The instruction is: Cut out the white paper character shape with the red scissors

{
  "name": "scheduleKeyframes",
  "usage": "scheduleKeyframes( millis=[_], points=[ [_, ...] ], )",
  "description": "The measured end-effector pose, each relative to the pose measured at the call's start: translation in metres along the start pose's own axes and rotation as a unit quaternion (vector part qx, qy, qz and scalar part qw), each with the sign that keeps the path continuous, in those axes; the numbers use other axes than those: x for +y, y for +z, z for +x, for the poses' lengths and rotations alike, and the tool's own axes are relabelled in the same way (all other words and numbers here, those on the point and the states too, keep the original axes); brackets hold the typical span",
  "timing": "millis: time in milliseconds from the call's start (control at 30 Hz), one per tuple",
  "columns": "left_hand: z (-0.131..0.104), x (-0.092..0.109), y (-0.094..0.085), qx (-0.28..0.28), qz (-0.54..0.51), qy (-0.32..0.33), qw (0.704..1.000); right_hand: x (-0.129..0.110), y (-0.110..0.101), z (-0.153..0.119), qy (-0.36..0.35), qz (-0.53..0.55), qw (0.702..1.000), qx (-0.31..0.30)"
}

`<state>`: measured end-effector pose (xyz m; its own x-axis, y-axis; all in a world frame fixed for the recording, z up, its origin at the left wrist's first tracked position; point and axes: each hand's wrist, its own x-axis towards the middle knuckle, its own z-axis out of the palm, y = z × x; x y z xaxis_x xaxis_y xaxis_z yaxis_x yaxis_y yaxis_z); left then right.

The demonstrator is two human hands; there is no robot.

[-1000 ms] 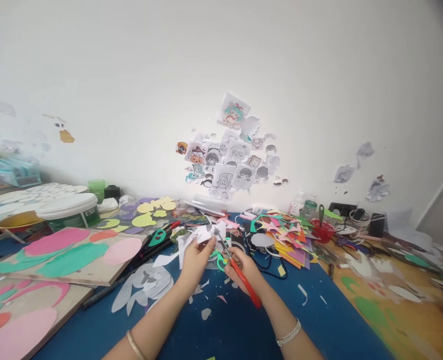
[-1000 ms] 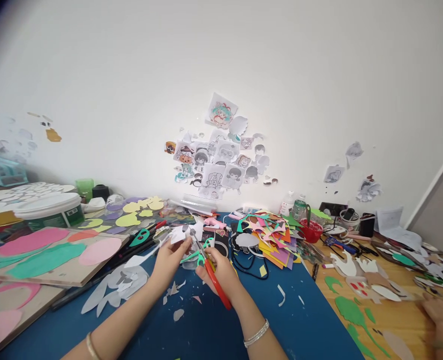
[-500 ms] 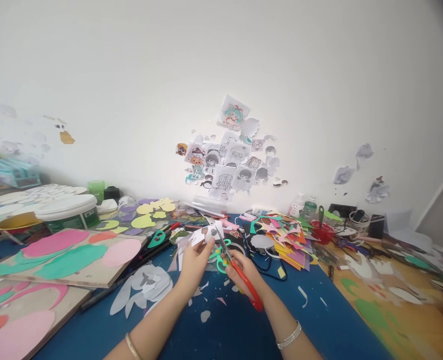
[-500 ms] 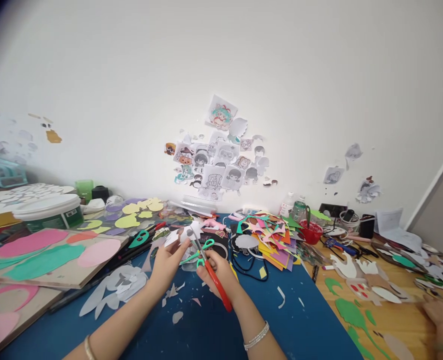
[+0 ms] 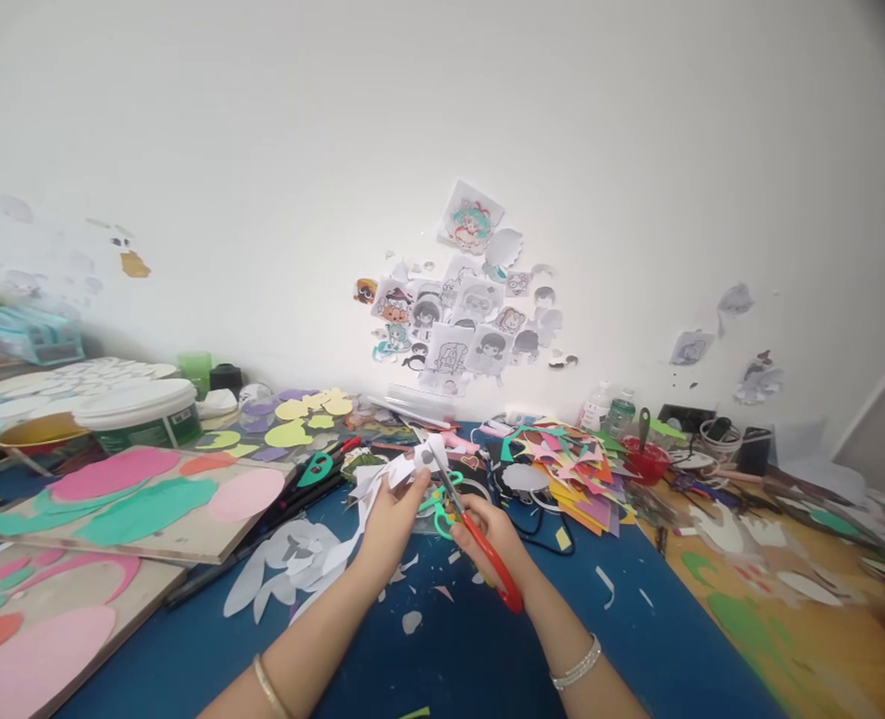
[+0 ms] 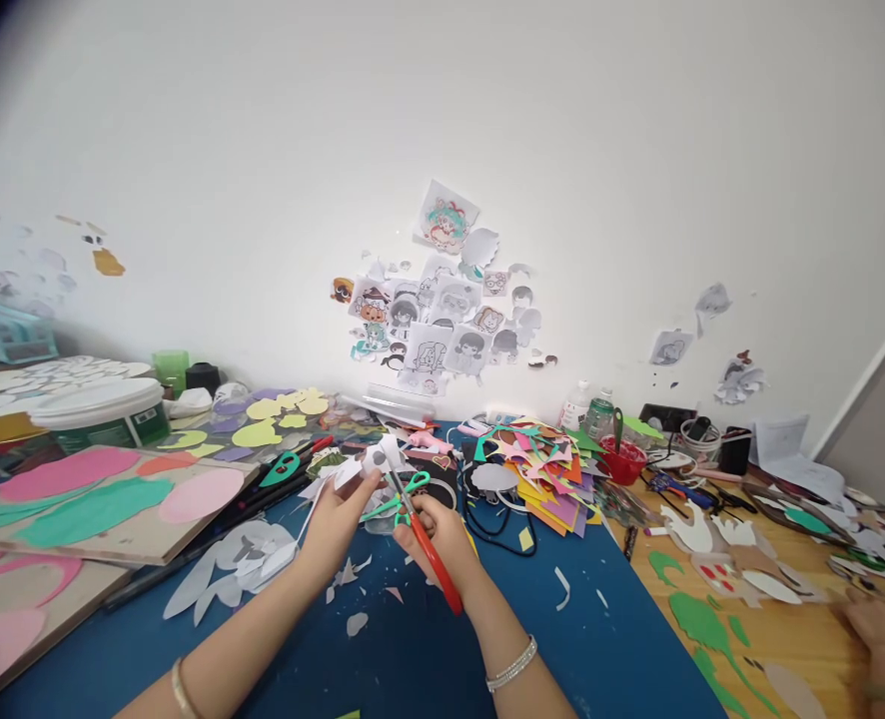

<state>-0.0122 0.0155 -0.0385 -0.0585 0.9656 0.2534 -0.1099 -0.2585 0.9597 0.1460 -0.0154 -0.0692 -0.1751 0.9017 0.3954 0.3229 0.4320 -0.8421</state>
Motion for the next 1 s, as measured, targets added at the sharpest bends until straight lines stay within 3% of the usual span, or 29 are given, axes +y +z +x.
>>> scheduleKeyframes(
  millis=[600, 867, 1000],
  points=[
    [0.003, 0.000, 0.001, 0.007, -0.065, 0.008, 0.998, -0.006, 0.001, 0.000, 0.009, -0.015, 1.000, 0.009],
    [0.009, 0.005, -0.006, 0.006, -0.042, 0.004, 0.999, -0.010, 0.001, -0.003, 0.013, 0.016, 1.000, -0.008],
    [0.009, 0.005, -0.006, 0.008, 0.022, 0.034, 0.999, -0.009, 0.003, -0.003, 0.008, 0.039, 0.999, -0.015]
  ],
)
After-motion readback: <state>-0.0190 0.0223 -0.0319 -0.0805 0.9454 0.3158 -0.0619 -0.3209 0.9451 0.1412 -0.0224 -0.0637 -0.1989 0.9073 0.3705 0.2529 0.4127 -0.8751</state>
